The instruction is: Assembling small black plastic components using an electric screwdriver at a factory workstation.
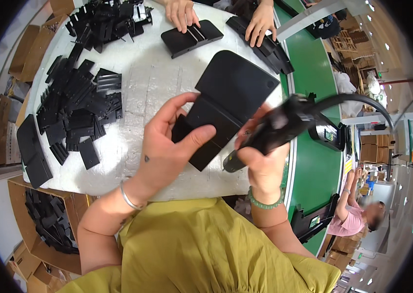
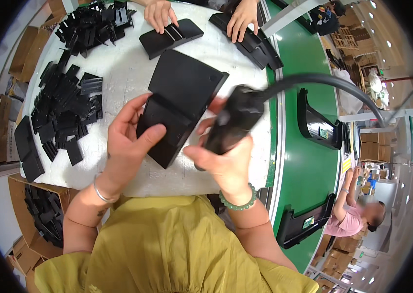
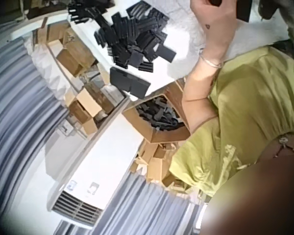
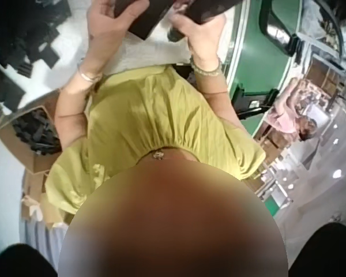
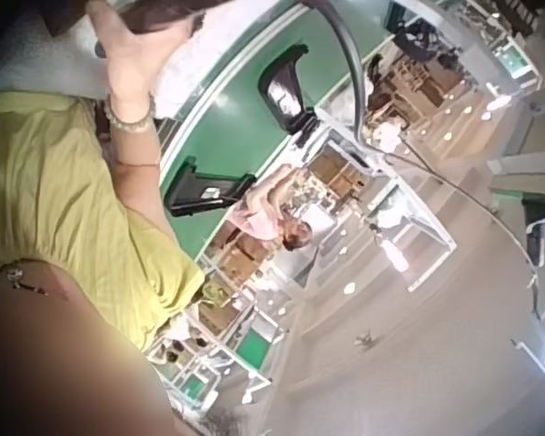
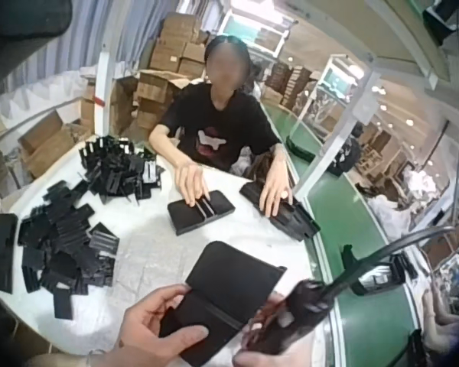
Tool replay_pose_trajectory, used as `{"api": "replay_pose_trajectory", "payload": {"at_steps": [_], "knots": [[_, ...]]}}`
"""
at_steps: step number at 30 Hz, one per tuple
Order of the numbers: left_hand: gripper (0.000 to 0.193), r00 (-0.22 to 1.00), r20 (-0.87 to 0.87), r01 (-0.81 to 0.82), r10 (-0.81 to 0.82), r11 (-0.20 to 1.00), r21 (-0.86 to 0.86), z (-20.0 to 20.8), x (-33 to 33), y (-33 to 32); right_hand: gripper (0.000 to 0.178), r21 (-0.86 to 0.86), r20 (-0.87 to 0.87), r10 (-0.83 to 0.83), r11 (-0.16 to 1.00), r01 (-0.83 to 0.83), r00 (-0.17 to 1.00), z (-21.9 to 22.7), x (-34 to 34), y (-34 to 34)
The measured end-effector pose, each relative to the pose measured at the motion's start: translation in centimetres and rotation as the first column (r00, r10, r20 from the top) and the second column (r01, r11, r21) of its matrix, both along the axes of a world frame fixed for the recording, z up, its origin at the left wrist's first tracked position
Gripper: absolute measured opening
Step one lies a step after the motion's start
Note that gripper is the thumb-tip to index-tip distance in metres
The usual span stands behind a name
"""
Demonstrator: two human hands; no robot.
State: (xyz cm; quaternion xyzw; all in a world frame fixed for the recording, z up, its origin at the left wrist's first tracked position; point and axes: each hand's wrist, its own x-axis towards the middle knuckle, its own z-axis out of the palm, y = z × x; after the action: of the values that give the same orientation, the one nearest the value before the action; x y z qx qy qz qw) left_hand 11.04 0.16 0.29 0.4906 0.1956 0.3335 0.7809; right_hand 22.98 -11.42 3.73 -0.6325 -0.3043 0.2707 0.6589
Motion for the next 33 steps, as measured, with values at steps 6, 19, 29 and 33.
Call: {"api": "replay_pose_trajectory", "payload": {"at_steps": [6, 19, 29, 33], "knots": [[0.044, 0.977, 0.098, 0.205, -0.189, 0.96, -0.193, 1.3, -1.3, -0.1, 0.061, -0.013, -0.074, 0.102, 0.995, -0.103, 0.992, 0.1, -1.7, -0.5], [0.026, 0.994, -0.097, 0.013, -0.045, 0.952, -0.305, 1.0, -9.3, 2.3, 0.07, 0.016, -0.067, 0.168, 0.986, -0.168, 0.983, -0.9, -2.4, -1.0], [0.009, 0.568, -0.314, -0.765, 0.761, 0.628, 0.14, 0.0, -22.1, 4.2, 0.056, 0.031, -0.142, 0.313, 0.95, -0.312, 0.939, -0.7, -2.1, 1.6], [0.013, 0.565, -0.439, -0.782, 0.699, 0.623, -0.015, -2.4, -28.3, 6.2, 0.054, 0.034, -0.143, 0.296, 0.955, -0.295, 0.944, -1.0, -1.6, 1.3]]}}
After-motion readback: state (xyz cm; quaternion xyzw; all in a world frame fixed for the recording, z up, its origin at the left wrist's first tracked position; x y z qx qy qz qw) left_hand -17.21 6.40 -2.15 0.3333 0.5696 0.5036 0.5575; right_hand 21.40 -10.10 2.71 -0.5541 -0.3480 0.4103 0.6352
